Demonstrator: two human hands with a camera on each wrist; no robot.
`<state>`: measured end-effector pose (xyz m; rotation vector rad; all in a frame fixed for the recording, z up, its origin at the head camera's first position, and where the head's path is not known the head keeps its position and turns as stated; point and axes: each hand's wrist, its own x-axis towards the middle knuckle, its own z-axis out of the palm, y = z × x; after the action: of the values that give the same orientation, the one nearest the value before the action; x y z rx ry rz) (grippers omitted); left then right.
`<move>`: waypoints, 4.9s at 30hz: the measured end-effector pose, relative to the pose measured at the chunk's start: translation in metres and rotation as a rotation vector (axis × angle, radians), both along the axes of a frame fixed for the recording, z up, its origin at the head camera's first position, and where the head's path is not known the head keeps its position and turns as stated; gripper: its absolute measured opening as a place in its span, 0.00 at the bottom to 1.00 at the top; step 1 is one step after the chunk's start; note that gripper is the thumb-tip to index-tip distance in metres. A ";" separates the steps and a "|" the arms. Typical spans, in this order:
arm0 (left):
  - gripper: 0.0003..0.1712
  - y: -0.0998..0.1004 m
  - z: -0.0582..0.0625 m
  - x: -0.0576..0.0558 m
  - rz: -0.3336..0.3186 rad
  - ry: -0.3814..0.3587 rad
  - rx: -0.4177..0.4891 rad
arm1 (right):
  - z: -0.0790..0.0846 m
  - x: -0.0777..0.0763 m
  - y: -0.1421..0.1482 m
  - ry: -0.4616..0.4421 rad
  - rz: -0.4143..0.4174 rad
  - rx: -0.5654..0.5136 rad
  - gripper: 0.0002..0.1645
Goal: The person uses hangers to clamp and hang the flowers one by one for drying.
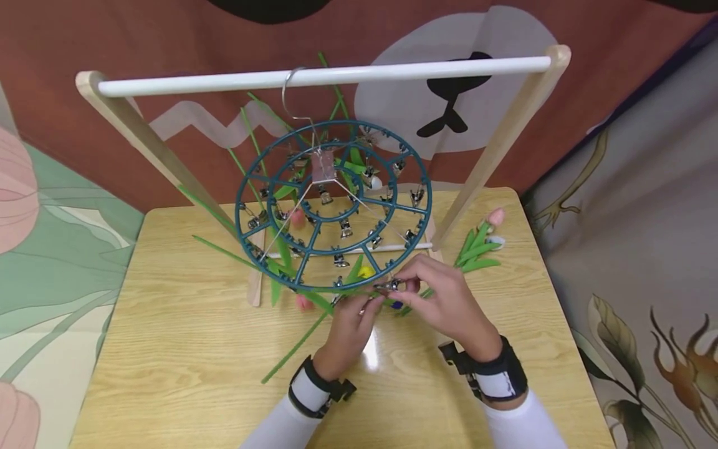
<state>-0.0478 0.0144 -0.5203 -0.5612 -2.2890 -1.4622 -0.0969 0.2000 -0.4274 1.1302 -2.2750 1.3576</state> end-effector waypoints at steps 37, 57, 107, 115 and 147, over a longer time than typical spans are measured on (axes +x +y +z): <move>0.11 -0.008 0.005 -0.004 -0.062 -0.168 0.334 | -0.019 0.002 -0.018 -0.064 -0.031 -0.003 0.19; 0.08 -0.042 -0.010 -0.005 0.052 -0.170 0.467 | -0.062 0.024 0.041 -0.330 -0.292 0.324 0.08; 0.13 -0.069 -0.007 -0.008 0.123 0.004 0.416 | -0.061 0.014 0.076 -0.293 -0.438 0.476 0.10; 0.14 -0.072 -0.004 -0.006 0.088 -0.027 0.379 | -0.056 0.007 0.082 -0.264 -0.464 0.472 0.17; 0.22 -0.030 -0.033 0.019 -0.417 -0.337 -0.310 | -0.097 -0.025 0.085 -0.068 -0.314 0.691 0.13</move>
<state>-0.0290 -0.0157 -0.5535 -0.9982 -2.8200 -1.4768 -0.1223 0.2846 -0.5242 0.8277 -2.9145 0.4994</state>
